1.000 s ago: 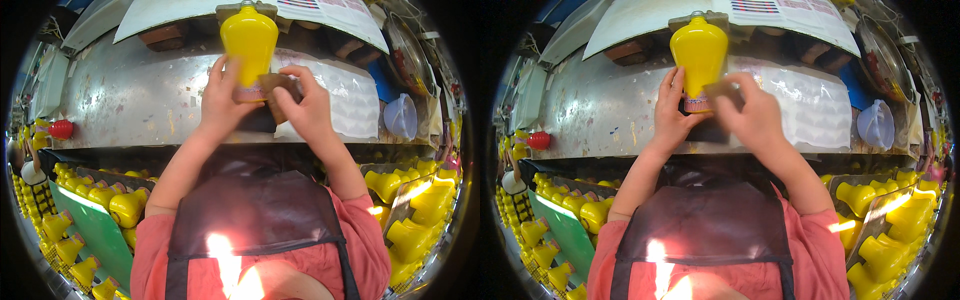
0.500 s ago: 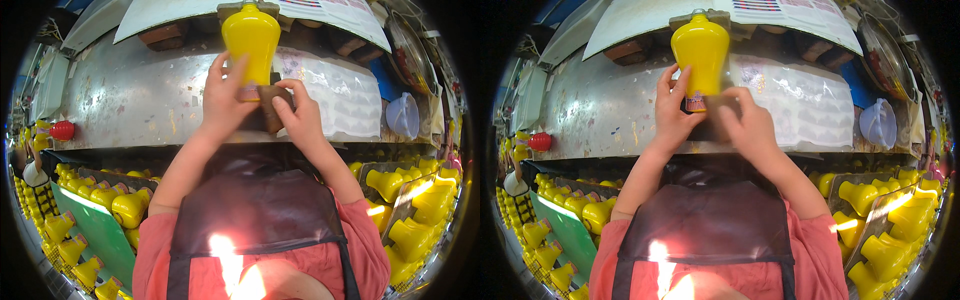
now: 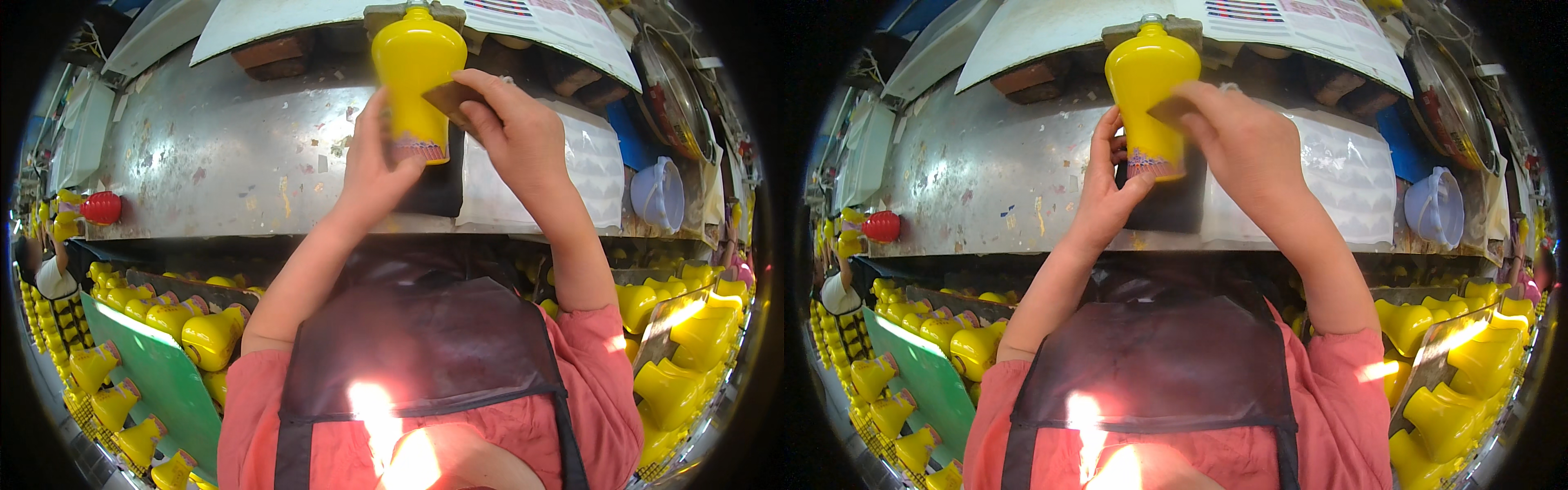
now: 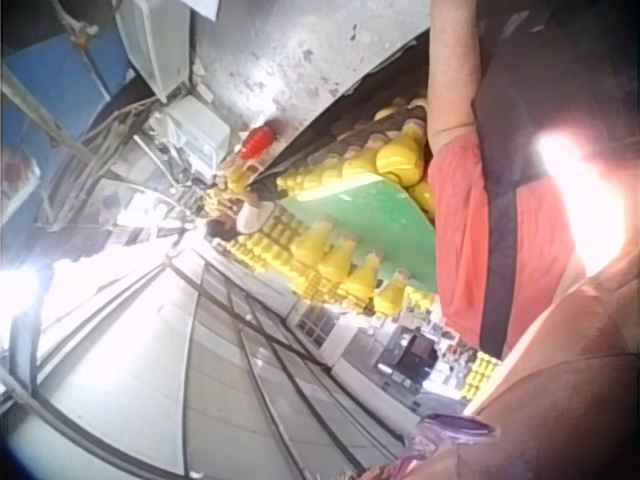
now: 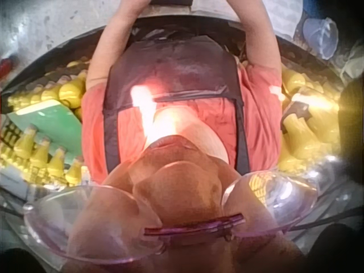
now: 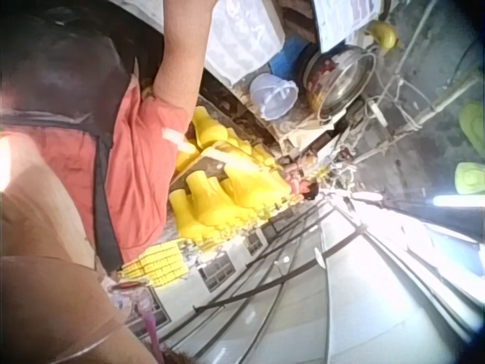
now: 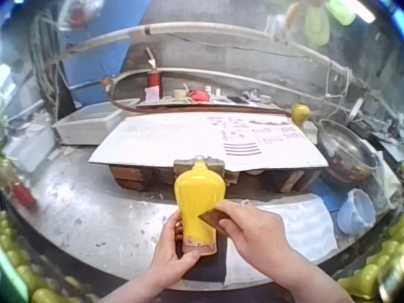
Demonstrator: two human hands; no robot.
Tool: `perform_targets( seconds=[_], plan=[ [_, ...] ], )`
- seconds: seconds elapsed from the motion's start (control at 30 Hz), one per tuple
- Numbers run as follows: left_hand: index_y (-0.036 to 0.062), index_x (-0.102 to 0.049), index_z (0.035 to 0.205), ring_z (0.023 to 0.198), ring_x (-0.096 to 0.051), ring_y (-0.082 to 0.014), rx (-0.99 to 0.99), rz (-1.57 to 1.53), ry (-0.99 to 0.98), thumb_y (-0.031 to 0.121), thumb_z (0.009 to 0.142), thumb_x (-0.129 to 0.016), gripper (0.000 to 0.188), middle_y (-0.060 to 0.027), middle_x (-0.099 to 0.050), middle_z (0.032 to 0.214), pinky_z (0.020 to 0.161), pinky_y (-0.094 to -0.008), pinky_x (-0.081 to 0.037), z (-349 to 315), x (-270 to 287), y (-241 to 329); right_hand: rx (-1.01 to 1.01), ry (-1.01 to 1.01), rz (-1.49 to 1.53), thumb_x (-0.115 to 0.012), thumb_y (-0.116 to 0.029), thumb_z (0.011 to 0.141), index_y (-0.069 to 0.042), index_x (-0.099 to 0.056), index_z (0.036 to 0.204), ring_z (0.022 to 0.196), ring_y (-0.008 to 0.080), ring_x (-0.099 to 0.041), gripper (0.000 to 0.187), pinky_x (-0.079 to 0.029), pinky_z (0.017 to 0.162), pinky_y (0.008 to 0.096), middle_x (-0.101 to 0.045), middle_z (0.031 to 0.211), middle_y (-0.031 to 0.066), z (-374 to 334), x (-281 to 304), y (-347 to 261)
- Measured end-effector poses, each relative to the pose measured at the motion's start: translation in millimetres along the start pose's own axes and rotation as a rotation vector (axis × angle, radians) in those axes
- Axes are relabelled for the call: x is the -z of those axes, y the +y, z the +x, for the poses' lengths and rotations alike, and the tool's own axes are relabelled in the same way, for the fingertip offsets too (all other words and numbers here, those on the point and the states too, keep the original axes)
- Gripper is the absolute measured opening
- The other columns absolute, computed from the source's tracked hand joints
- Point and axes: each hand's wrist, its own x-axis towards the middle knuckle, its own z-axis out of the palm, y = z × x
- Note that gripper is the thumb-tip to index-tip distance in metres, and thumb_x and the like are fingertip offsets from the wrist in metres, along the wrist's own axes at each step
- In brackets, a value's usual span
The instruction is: The person picks up a yellow ceramic vase and rubs its surface with a small abrasive pad. They rotate the vase to treat different sides, focusing on the neck and body, then set it down and pick up another vase to repeat the process.
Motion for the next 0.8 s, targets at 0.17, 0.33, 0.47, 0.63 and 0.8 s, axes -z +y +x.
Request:
perform_targets(
  seconds=[0.17, 0.33, 0.47, 0.63, 0.8],
  plan=[
    [0.0028, -0.027, 0.161, 0.138, -0.048, -0.0438, -0.268, 0.545, 0.054, 0.02, 0.079, -0.084, 0.102, -0.0263, -0.042, 0.154, 0.112, -0.0484, -0.044, -5, 0, -4, -0.714, -0.337, 0.715, -0.057, -0.018, 0.105, 0.0, -0.069, 0.126, 0.109, 0.0121, -0.061, 0.03, -0.048, 0.096, 0.0261, -0.07, 0.118, 0.0057, -16, -2, 9],
    [-0.0013, -0.026, 0.161, 0.138, -0.048, -0.0449, -0.296, 0.571, 0.011, 0.024, 0.083, -0.083, 0.101, -0.0277, -0.042, 0.155, 0.114, -0.0493, -0.041, -1, 4, -8, -0.652, -0.457, 0.73, -0.059, -0.025, 0.106, 0.002, -0.056, 0.147, 0.121, 0.015, -0.059, 0.049, -0.044, 0.107, 0.0296, -0.068, 0.131, 0.0116, -38, -18, -3],
    [-0.0068, -0.019, 0.162, 0.139, -0.049, -0.0449, -0.146, 0.37, -0.079, 0.026, 0.098, -0.066, 0.086, -0.028, -0.039, 0.158, 0.117, -0.0455, -0.038, -2, 11, 0, -0.682, -0.301, 0.738, -0.062, -0.031, 0.102, -0.005, -0.054, 0.149, 0.085, 0.0157, -0.065, 0.055, -0.053, 0.082, 0.0326, -0.072, 0.102, 0.0123, -42, -25, -9],
    [-0.0058, -0.013, 0.165, 0.149, -0.036, -0.0413, -0.016, 0.321, -0.056, 0.027, 0.106, -0.051, 0.077, -0.0266, -0.034, 0.161, 0.123, -0.0443, -0.027, 0, -1, 7, -0.646, -0.332, 0.561, -0.066, -0.042, 0.096, -0.009, -0.051, 0.152, 0.071, 0.0207, -0.067, 0.066, -0.053, 0.071, 0.0354, -0.071, 0.084, 0.0162, -35, -35, -15],
    [-0.0039, -0.01, 0.166, 0.156, -0.024, -0.0402, -0.046, 0.315, -0.101, 0.027, 0.105, -0.051, 0.079, -0.0265, -0.024, 0.167, 0.127, -0.0447, -0.019, -3, 1, 5, -0.63, -0.368, 0.496, -0.069, -0.048, 0.091, -0.011, -0.051, 0.153, 0.069, 0.0245, -0.067, 0.075, -0.051, 0.069, 0.0365, -0.068, 0.077, 0.0172, -35, -38, -14]
  ],
)
